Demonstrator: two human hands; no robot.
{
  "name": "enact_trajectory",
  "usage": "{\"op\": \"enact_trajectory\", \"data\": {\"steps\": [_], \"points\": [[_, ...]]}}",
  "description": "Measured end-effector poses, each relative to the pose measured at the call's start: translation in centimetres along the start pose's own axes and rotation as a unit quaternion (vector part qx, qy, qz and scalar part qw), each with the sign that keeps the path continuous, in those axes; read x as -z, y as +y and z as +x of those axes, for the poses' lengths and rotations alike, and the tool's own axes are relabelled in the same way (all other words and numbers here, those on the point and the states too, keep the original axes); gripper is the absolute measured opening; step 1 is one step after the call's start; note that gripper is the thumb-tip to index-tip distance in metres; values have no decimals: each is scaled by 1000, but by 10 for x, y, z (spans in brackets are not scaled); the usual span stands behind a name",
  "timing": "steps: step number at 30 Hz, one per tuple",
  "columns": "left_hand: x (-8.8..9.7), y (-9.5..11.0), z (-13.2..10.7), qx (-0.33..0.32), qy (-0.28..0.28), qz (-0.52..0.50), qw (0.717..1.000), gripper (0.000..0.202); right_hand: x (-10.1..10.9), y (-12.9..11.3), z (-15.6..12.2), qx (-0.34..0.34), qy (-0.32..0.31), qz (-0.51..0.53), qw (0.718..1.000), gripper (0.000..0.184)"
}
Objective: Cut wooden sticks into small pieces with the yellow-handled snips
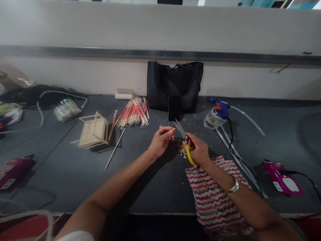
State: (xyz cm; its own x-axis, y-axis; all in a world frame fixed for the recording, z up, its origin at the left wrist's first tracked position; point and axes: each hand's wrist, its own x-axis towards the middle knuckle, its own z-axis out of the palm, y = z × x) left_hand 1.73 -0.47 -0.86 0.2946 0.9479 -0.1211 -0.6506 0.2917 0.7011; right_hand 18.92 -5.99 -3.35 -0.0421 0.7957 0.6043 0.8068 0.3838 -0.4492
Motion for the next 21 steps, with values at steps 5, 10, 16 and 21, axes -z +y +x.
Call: {"op": "enact_trajectory", "data": {"steps": [5,10,16,21], "points": [[-4,0,-4,24,-14,-42,999,30,-1,0,0,45,-3,-40,998,33],[-8,-6,-12,49,-42,-34,997,34,-3,1,-2,71,1,-67,995,39],[-9,-8,-15,13,-32,1,999,32,-4,2,-2,67,-24,-90,993,46],[-10,-6,-15,-19,-28,34,999,31,-4,3,-3,51,-56,-90,993,52]]}}
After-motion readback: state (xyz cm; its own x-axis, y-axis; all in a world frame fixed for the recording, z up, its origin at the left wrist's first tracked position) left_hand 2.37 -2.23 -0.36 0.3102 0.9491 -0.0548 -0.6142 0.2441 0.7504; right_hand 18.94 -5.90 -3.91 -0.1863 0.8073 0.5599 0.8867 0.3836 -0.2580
